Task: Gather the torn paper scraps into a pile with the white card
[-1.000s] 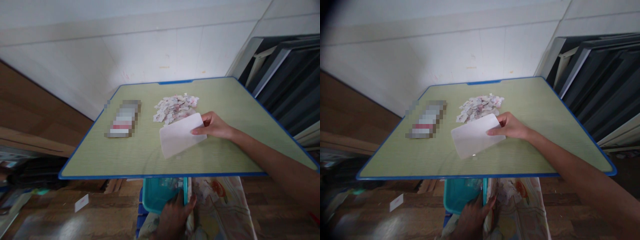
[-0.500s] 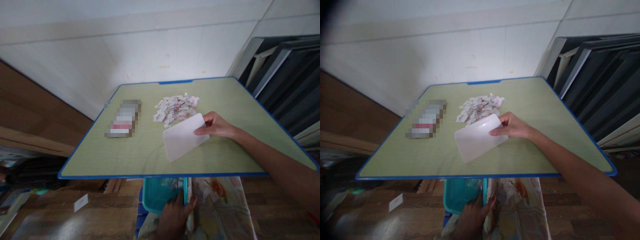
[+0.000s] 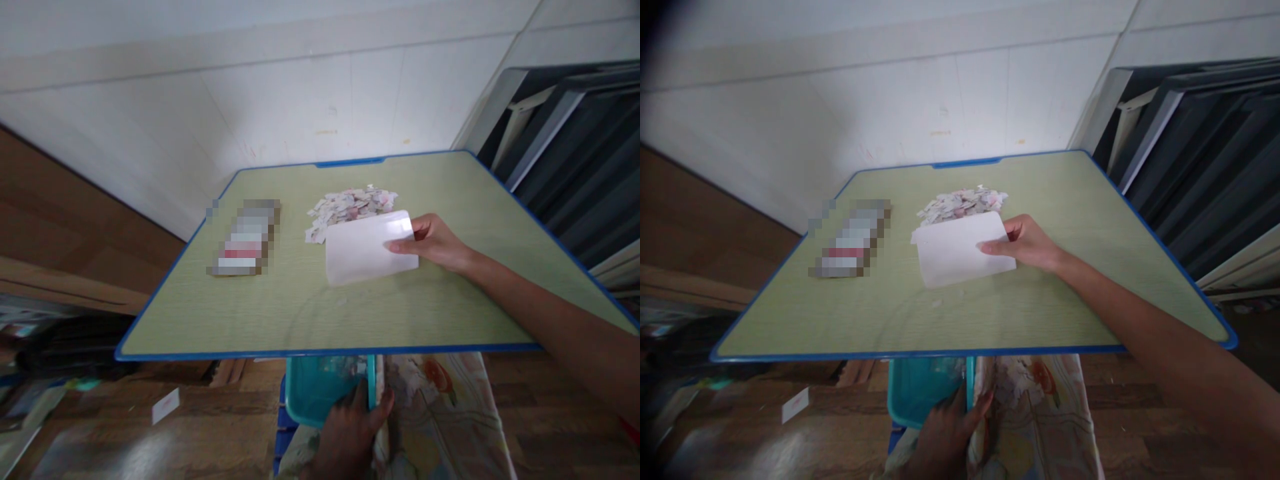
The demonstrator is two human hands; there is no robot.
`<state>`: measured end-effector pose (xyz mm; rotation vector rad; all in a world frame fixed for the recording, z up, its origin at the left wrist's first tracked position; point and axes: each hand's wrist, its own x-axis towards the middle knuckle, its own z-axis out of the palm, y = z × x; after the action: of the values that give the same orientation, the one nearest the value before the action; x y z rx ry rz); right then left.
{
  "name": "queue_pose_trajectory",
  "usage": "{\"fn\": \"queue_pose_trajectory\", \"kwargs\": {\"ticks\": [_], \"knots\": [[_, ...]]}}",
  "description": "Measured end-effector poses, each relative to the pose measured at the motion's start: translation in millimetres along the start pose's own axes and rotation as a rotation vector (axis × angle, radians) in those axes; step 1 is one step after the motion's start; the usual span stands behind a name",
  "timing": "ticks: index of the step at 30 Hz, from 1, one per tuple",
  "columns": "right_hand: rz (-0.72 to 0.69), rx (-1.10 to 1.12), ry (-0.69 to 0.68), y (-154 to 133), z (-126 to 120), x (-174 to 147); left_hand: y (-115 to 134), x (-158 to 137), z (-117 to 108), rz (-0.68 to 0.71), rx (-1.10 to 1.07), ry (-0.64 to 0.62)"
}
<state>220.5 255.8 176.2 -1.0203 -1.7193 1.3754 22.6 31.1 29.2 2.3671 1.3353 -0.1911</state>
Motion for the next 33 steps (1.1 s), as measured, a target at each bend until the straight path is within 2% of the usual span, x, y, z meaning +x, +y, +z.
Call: {"fn": "queue_pose_trajectory", "kwargs": {"ticks": [4,8,16,18,23,29,33], "knots": [[-0.009,-0.05,-0.047,1,2,-2,0,0,1,0.0,-0.016,0.003],[-0.019,-0.102,-0.163,-1,8,-6,0,0,2,0.007,-0.007,0.021],[-0.022,-0.091,-0.401,-6,28,-12,2,0,-2,-0.002,0.028,-0.028],[-0.013,-0.074,-0.401,-7,28,-12,2,0,-2,-0.003,0.022,-0.035],[-0.002,0.016,-0.289,-9,13,-8,1,-1,-2,0.01,-0.005,-0.008],[0.116,-0.022,-0.528,-13,1,-6,1,-2,-4,0.025,-0.037,0.007],[0.114,-0.026,-0.492,-11,7,-6,1,-1,-3,0.027,-0.035,0.026]]}}
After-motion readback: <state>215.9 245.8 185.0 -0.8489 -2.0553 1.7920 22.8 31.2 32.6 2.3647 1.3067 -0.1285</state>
